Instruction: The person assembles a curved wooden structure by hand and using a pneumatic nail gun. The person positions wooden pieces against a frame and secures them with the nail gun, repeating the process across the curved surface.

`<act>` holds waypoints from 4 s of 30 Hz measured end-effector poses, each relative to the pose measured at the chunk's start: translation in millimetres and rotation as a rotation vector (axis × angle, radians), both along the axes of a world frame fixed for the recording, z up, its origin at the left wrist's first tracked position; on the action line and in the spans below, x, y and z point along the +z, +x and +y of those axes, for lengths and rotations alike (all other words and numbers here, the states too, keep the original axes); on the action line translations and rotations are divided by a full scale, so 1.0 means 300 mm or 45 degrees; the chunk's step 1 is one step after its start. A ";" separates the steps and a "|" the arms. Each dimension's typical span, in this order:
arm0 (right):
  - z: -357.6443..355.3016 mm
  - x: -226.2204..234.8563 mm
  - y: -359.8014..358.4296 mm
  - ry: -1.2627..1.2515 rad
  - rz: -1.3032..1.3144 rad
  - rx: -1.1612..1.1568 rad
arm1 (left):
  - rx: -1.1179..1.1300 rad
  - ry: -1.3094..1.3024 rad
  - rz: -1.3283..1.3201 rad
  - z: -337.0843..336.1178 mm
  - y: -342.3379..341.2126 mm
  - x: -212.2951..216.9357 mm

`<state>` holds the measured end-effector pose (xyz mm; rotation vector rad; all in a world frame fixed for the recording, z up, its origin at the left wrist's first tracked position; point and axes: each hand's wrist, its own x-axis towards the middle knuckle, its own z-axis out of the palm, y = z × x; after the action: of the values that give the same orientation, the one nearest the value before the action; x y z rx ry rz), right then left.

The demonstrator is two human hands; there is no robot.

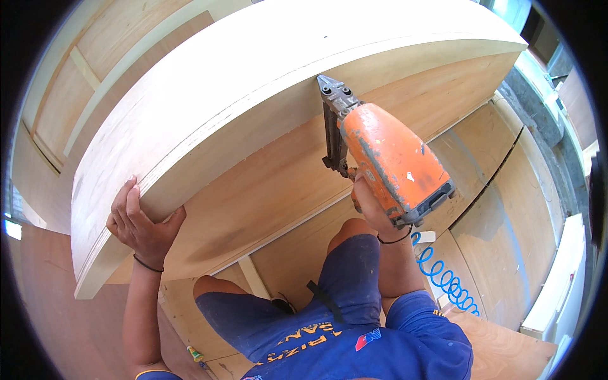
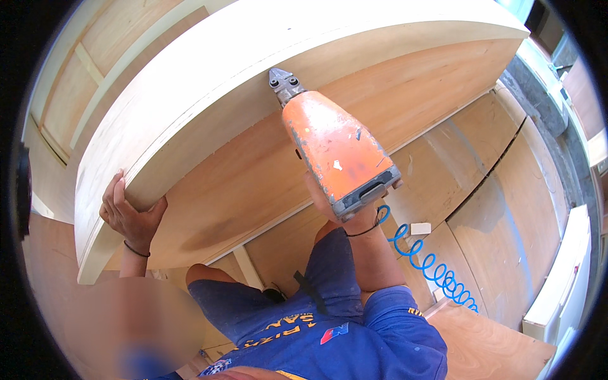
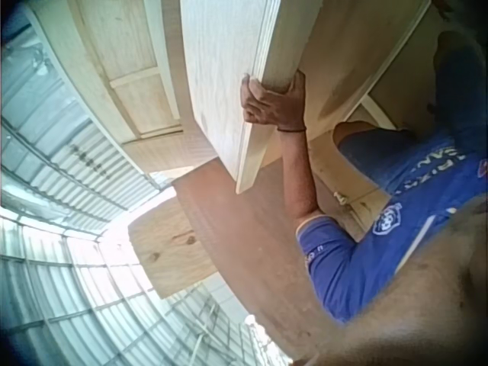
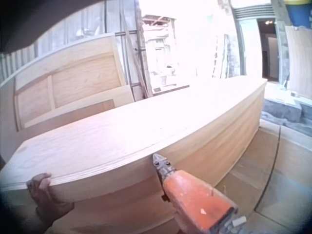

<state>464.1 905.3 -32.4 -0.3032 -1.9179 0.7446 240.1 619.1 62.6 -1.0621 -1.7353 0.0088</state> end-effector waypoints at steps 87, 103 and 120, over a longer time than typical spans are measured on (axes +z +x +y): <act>-0.862 0.380 -0.284 -0.513 -0.003 -0.385 | -0.173 -0.251 -1.095 -1.142 -0.467 0.396; -1.279 0.396 -0.282 -0.397 -0.350 -0.098 | -0.193 -0.273 -0.949 -1.159 -0.384 0.436; -1.337 0.368 -0.315 -0.626 -0.448 0.279 | -0.155 -0.211 -0.858 -1.157 -0.245 0.439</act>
<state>369.5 504.2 78.1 -0.5615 -2.0947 1.3888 166.6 271.9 194.4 -1.3950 -2.2912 -0.3199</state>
